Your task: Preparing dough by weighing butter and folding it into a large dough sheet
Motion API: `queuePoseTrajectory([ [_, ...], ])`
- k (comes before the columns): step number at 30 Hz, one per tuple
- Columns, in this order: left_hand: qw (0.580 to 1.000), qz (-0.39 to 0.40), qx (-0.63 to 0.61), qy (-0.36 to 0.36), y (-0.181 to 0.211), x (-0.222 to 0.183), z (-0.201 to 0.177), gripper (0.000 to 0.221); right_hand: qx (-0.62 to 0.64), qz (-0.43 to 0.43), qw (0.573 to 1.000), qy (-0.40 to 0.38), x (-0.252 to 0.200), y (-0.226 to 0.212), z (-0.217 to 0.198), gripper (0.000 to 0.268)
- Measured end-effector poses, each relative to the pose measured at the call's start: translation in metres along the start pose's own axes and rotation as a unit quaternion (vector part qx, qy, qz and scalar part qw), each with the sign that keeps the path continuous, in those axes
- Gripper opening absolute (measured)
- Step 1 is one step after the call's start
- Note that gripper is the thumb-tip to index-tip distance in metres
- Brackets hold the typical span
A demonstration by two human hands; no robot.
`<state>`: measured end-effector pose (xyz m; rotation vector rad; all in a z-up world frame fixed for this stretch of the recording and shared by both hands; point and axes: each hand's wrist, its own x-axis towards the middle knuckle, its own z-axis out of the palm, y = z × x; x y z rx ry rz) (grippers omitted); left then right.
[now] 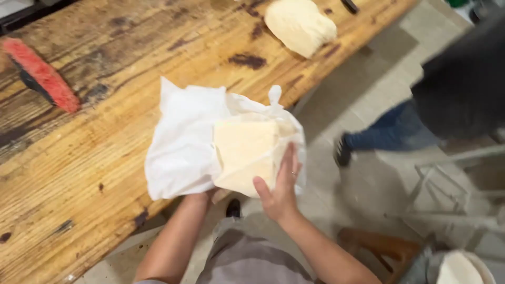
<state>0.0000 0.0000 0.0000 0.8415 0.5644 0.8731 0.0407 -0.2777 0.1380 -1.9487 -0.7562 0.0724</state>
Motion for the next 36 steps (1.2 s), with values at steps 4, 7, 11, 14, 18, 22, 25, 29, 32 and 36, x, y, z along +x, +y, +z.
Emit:
queuePoseTrajectory([
  [4,0.998,0.052,-0.014,0.027,0.059,0.074,0.010,0.038,0.059,-0.001,0.998,-0.028,0.080,0.019,0.087,0.107],
  [7,0.997,0.067,-0.008,0.045,0.083,0.104,-0.001,0.038,0.029,0.049,0.994,-0.096,0.121,0.050,0.151,0.095],
  [11,0.995,0.077,-0.009,0.062,0.092,0.130,-0.012,0.036,-0.006,0.047,0.987,-0.155,0.150,0.057,0.195,0.093],
  [14,0.992,0.097,-0.021,0.076,0.094,0.150,-0.010,0.035,0.024,0.115,0.976,-0.186,0.175,0.054,0.197,0.092],
  [18,0.988,0.115,-0.034,0.099,0.087,0.162,-0.001,0.034,-0.009,0.005,0.970,-0.244,0.189,0.068,0.162,0.085],
  [22,0.976,0.137,-0.057,0.158,0.060,0.144,0.018,0.033,0.009,-0.065,0.987,-0.144,0.224,0.143,0.128,0.030],
  [25,0.973,0.205,0.040,0.102,0.103,0.097,0.038,0.102,0.062,0.004,0.988,-0.140,0.267,0.160,0.107,0.037],
  [29,0.905,0.204,0.337,0.160,0.089,0.142,0.008,0.071,0.082,-0.042,0.978,-0.188,0.349,0.178,0.128,0.063],
  [32,0.874,0.225,0.345,0.256,0.108,0.190,-0.028,0.013,0.016,0.050,0.946,-0.320,0.399,0.160,0.149,0.090],
  [36,0.819,0.215,0.272,0.458,0.117,0.188,-0.051,0.009,0.009,-0.008,0.959,-0.284,0.417,0.232,0.166,0.033],
])
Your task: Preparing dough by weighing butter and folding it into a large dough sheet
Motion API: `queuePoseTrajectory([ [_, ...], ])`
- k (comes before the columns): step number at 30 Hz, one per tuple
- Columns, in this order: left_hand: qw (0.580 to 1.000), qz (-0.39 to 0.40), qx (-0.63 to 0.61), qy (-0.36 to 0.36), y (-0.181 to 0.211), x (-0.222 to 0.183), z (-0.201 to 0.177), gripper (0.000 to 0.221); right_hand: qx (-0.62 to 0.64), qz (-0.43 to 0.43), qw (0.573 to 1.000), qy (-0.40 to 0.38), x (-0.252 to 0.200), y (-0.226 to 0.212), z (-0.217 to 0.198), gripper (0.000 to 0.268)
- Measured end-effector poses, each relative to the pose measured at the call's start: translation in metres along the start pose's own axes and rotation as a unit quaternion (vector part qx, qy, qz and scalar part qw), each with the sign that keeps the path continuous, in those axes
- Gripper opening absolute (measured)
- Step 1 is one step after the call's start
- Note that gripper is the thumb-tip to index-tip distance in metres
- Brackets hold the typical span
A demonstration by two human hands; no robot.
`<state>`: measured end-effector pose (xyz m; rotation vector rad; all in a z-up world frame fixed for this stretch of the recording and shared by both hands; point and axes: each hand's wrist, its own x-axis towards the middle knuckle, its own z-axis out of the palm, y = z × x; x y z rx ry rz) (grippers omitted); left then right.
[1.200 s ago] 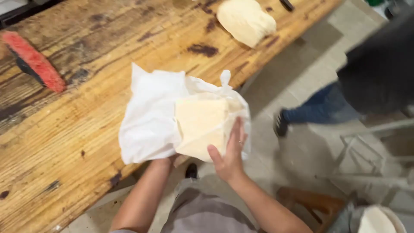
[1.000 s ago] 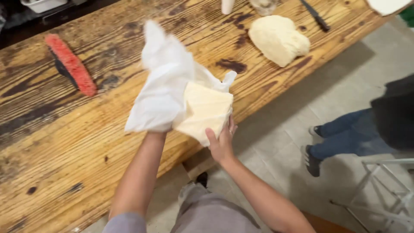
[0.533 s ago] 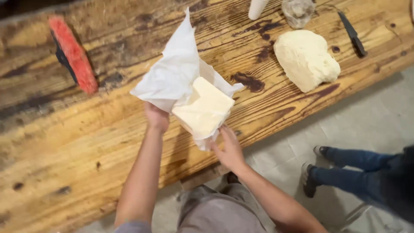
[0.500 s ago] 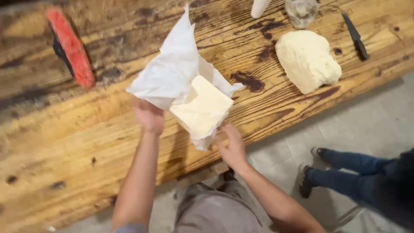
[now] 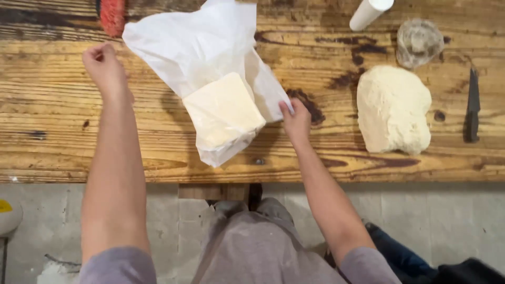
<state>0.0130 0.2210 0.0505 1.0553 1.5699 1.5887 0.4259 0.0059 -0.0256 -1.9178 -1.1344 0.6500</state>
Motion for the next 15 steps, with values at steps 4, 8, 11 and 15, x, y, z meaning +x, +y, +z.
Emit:
queuePoseTrajectory([
  [4,0.959,0.251,0.095,-0.088,0.058,-0.120,-0.001,0.018,-0.112,0.079,0.990,0.016,0.007,0.093,0.002,0.028],
  [8,0.818,0.438,0.298,-0.226,0.090,-0.246,0.004,0.069,-0.158,0.111,0.981,-0.016,-0.005,0.084,-0.010,0.029],
  [11,0.720,0.437,0.361,-0.400,0.093,-0.298,0.023,0.067,-0.126,0.127,0.984,-0.023,-0.018,0.095,-0.015,0.031],
  [15,0.570,0.655,0.405,-0.286,0.086,-0.288,0.020,0.040,-0.107,0.119,0.986,-0.047,-0.040,0.055,-0.033,0.030],
])
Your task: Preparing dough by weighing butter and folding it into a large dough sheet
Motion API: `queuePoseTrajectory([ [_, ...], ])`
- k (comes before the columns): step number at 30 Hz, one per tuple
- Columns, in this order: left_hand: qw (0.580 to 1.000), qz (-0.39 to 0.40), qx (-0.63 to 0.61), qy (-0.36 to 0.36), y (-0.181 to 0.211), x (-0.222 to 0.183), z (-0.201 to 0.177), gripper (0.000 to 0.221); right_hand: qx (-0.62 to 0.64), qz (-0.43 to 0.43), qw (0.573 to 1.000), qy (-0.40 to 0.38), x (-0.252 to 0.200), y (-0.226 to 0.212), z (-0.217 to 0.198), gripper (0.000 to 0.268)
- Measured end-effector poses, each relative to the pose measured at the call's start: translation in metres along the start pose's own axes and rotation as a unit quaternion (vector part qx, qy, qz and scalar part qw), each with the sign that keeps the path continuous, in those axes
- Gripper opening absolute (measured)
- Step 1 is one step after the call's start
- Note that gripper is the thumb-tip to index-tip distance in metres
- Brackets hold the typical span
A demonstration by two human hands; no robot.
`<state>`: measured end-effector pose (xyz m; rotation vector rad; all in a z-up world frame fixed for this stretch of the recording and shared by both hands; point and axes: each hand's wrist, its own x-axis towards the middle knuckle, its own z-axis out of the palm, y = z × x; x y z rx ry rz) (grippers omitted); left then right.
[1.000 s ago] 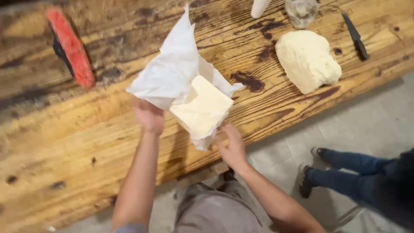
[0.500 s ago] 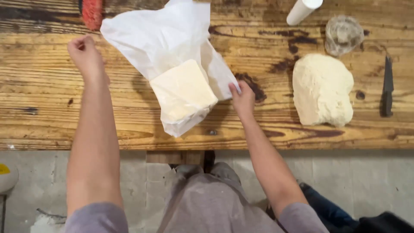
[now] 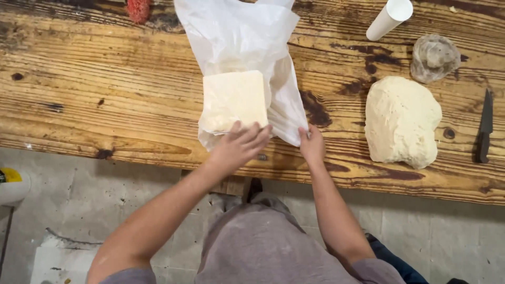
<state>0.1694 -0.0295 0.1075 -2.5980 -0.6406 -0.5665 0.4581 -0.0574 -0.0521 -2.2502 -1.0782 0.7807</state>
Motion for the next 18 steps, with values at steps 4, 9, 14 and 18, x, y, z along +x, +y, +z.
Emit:
queuePoseTrajectory([
  [4,0.994,-0.018,-0.017,0.106,-0.007,-0.022,0.030,0.029,0.047,0.008,0.999,0.004,0.011,0.031,0.020,0.037],
  [9,0.992,0.013,0.012,0.129,-0.014,-0.025,0.041,0.011,0.005,-0.238,0.953,0.186,-0.055,-0.005,0.000,0.058],
  [14,0.990,0.024,0.001,0.139,-0.021,0.004,0.022,0.013,-0.022,-0.371,0.918,0.137,-0.080,-0.034,0.014,0.047],
  [18,0.986,0.024,-0.039,0.160,-0.016,0.005,0.039,0.014,-0.157,-0.279,0.945,0.067,-0.090,-0.052,0.043,0.041],
])
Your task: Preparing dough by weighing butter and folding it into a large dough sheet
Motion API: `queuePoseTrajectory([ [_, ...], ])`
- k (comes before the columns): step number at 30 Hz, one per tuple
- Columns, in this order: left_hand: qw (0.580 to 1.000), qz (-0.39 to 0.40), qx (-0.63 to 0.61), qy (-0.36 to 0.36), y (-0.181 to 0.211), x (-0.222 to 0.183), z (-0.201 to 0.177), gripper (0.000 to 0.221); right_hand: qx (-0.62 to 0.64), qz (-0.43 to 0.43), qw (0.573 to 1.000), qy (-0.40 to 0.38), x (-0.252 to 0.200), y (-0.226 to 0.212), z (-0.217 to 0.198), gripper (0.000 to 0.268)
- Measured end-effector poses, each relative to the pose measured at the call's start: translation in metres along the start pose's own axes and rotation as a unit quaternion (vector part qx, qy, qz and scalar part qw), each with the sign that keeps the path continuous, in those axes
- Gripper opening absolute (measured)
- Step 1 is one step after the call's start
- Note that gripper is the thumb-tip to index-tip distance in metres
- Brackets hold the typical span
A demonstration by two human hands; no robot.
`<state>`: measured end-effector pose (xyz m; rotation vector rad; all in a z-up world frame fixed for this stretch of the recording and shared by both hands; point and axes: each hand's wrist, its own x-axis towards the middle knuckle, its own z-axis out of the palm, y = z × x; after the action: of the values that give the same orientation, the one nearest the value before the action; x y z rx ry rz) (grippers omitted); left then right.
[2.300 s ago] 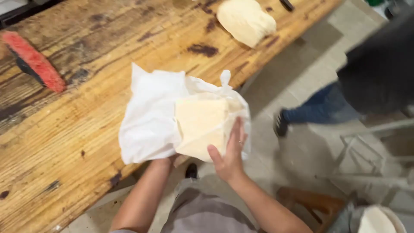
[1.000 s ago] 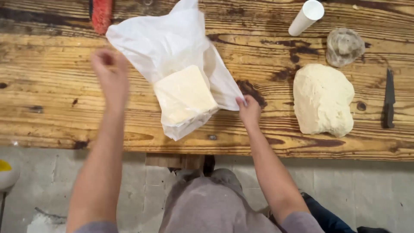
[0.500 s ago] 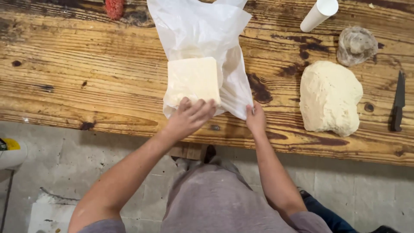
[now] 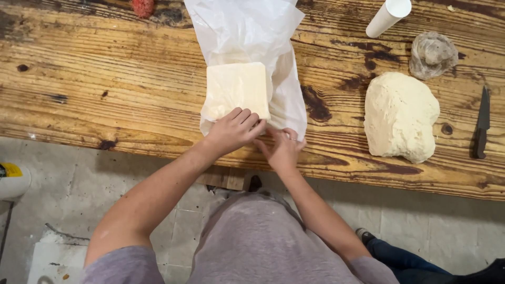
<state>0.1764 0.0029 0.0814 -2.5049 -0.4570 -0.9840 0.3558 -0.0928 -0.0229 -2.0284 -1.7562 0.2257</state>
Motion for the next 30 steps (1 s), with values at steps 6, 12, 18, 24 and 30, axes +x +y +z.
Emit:
queuePoseTrajectory([
  [6,0.999,-0.027,-0.036,0.015,0.000,-0.001,-0.006,0.008,-0.091,0.012,0.993,-0.070,0.020,-0.015,0.044,0.030],
  [12,0.994,-0.106,-0.023,0.006,-0.008,0.003,0.007,0.028,-0.096,0.046,0.993,-0.052,0.022,-0.007,0.060,0.032],
  [18,0.974,-0.208,-0.053,-0.078,-0.015,0.012,0.012,0.049,-0.112,-0.024,0.993,0.030,0.023,0.010,0.088,0.028],
  [24,0.935,-0.267,-0.114,-0.204,-0.018,0.020,0.001,0.057,-0.081,-0.213,0.964,0.136,0.009,0.020,0.058,0.016],
  [30,0.868,-0.327,-0.281,-0.247,-0.034,0.024,-0.008,0.060,-0.121,-0.170,0.976,-0.065,0.023,0.016,-0.067,0.016],
])
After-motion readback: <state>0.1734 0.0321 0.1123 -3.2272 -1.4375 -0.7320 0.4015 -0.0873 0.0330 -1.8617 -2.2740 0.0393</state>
